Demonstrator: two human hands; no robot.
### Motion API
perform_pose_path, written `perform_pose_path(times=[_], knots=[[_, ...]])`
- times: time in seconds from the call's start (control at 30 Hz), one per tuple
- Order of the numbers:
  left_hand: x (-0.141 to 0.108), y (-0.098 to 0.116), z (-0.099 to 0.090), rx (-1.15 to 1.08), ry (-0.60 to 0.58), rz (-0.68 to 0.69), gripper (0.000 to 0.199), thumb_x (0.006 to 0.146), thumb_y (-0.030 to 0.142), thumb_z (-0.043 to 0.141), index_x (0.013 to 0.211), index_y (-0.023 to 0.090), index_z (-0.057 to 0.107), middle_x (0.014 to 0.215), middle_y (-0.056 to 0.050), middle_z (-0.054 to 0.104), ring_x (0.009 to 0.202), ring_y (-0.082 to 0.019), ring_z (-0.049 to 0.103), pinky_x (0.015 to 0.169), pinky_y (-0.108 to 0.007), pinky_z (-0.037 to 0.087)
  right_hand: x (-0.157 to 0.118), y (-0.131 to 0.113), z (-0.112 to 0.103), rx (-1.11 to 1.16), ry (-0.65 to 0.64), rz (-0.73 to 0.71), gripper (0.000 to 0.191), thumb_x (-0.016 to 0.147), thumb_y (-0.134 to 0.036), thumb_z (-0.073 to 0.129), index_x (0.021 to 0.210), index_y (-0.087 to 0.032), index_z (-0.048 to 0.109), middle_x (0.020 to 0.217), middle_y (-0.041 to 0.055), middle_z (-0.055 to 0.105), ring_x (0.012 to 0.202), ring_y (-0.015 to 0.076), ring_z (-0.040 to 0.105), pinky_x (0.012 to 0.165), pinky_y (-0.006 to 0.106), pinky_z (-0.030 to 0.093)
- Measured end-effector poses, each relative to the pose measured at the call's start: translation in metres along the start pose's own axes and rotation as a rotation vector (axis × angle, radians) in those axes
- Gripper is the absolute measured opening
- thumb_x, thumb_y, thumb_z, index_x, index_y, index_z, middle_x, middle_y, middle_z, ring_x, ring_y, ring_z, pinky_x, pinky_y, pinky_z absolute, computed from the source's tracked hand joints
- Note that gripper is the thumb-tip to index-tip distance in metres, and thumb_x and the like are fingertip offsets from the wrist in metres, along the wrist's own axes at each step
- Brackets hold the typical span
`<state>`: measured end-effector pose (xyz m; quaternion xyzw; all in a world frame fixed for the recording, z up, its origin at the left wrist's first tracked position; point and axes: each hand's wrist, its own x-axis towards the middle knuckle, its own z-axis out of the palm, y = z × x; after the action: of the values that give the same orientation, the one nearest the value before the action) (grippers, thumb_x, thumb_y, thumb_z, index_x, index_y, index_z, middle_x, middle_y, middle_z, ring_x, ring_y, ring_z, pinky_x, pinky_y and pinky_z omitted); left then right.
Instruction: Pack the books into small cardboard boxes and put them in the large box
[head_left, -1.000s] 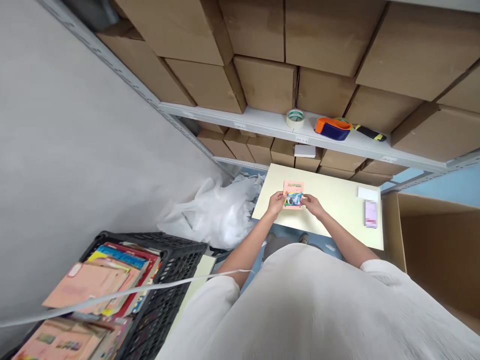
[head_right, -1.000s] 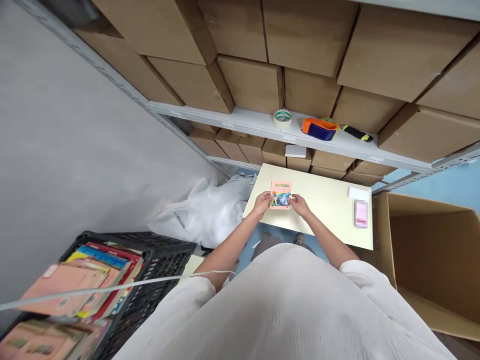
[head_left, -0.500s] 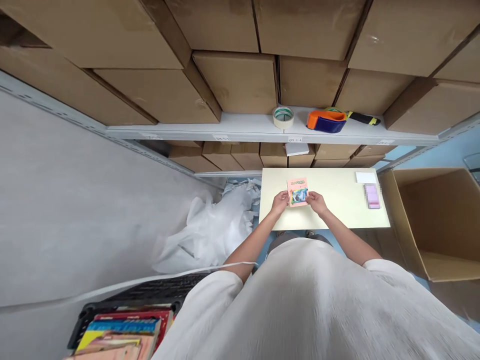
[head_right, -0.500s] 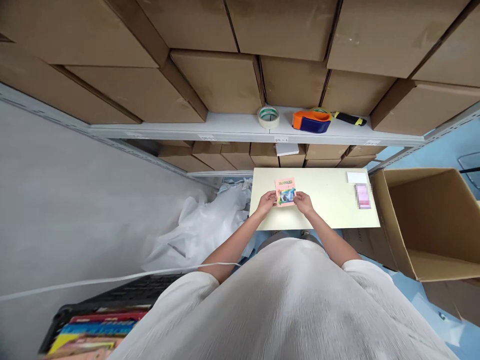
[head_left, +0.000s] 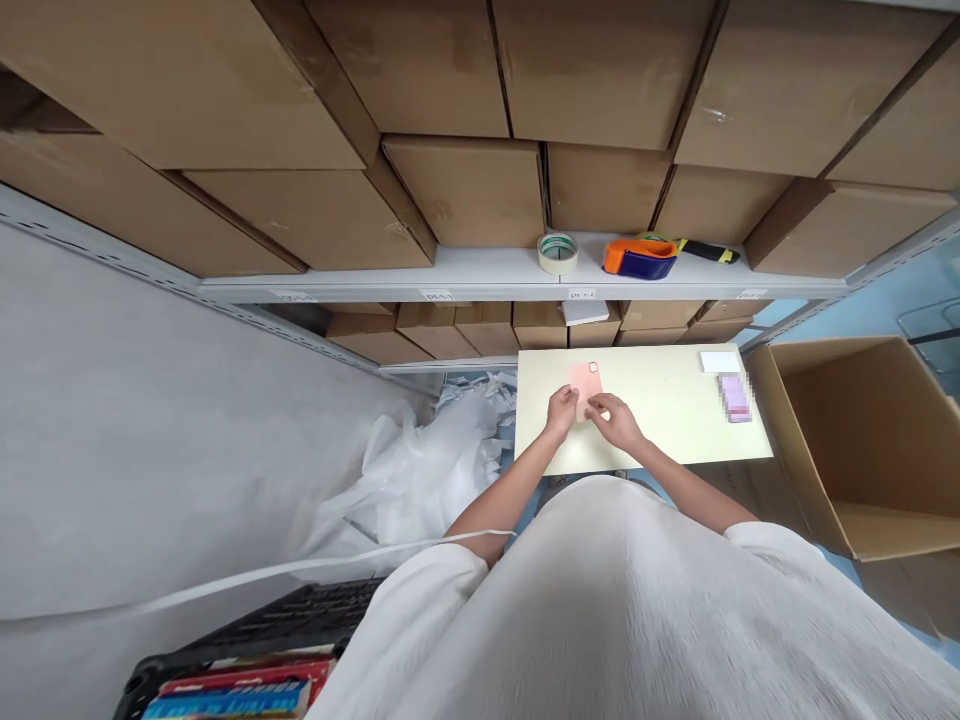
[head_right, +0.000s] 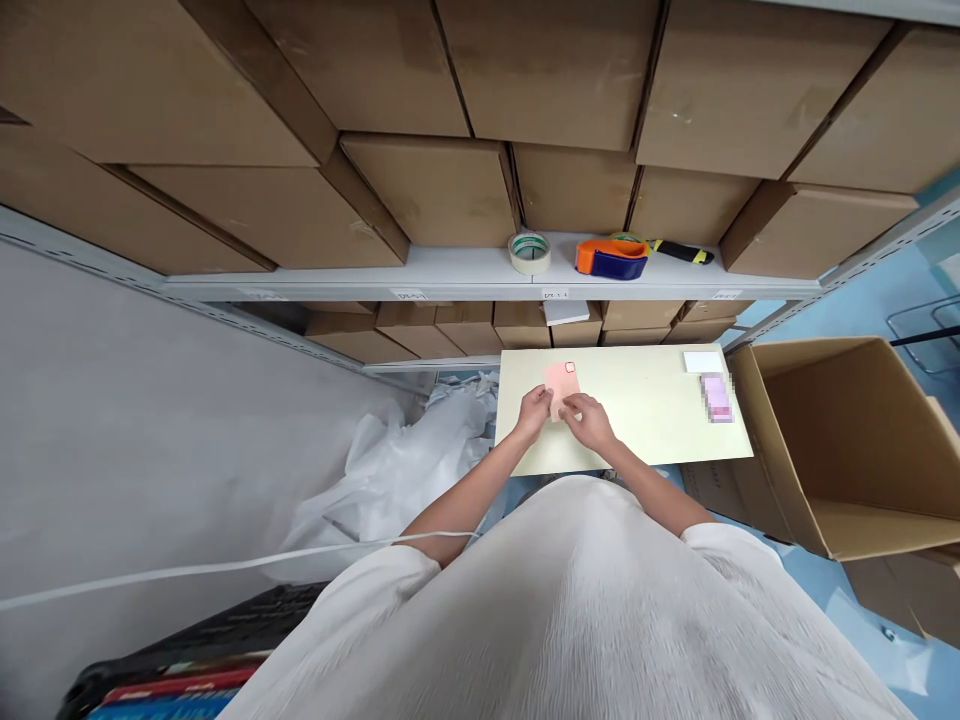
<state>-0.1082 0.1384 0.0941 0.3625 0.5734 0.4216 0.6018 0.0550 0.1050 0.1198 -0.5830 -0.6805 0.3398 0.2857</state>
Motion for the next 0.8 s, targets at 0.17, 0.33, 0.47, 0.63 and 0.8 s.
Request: perform_pose_path(times=[0.17, 0.33, 0.47, 0.63, 0.8], knots=[[0.01, -0.004, -0.005, -0.082, 0.002, -0.069, 0.034, 0.088, 0.054, 0.073, 0.093, 0.021, 0.066, 0.088, -0.003, 0.075, 0.08, -0.019, 0.071, 0.072, -0.029, 0.058, 0.016, 0.026, -0.016, 0.211, 0.098, 0.375, 0.045, 0.088, -0.046, 0.068, 0.126, -0.021, 0.072, 0.124, 0.0133, 0.077, 0.108, 0.028, 0.074, 0.098, 0.047, 0.06], [0.011, -0.011, -0.002, -0.119, 0.026, -0.125, 0.033, 0.086, 0.051, 0.077, 0.095, 0.02, 0.069, 0.09, -0.004, 0.077, 0.08, -0.02, 0.07, 0.07, -0.028, 0.056, 0.021, 0.031, -0.023, 0.472, -0.042, 0.548, 0.042, 0.08, -0.044, 0.077, 0.114, -0.019, 0.074, 0.095, 0.0063, 0.08, 0.092, 0.0237, 0.075, 0.089, 0.039, 0.061], [0.01, -0.014, 0.0, -0.13, -0.001, -0.149, 0.037, 0.087, 0.052, 0.077, 0.106, 0.02, 0.072, 0.097, -0.007, 0.078, 0.085, -0.022, 0.073, 0.077, -0.034, 0.059, 0.021, 0.027, -0.023, 0.584, -0.025, 0.54, 0.043, 0.074, -0.044, 0.083, 0.107, -0.021, 0.07, 0.091, 0.0058, 0.081, 0.086, 0.0237, 0.077, 0.083, 0.037, 0.061], [0.008, -0.01, 0.0, 0.024, 0.163, -0.087, 0.035, 0.089, 0.038, 0.079, 0.12, 0.023, 0.071, 0.124, -0.011, 0.076, 0.108, -0.023, 0.074, 0.095, -0.038, 0.059, 0.024, 0.022, -0.023, 0.464, 0.026, 0.469, 0.039, 0.082, -0.046, 0.074, 0.113, -0.024, 0.064, 0.089, 0.0032, 0.082, 0.078, 0.0228, 0.076, 0.077, 0.037, 0.061], [0.002, -0.004, 0.009, -0.148, -0.076, -0.112, 0.042, 0.092, 0.043, 0.082, 0.123, 0.018, 0.072, 0.123, -0.013, 0.079, 0.112, -0.025, 0.077, 0.1, -0.042, 0.06, 0.017, 0.008, -0.018, -0.007, 0.022, 0.16, 0.037, 0.099, -0.042, 0.059, 0.13, -0.026, 0.07, 0.102, 0.0048, 0.083, 0.091, 0.025, 0.075, 0.087, 0.037, 0.058]])
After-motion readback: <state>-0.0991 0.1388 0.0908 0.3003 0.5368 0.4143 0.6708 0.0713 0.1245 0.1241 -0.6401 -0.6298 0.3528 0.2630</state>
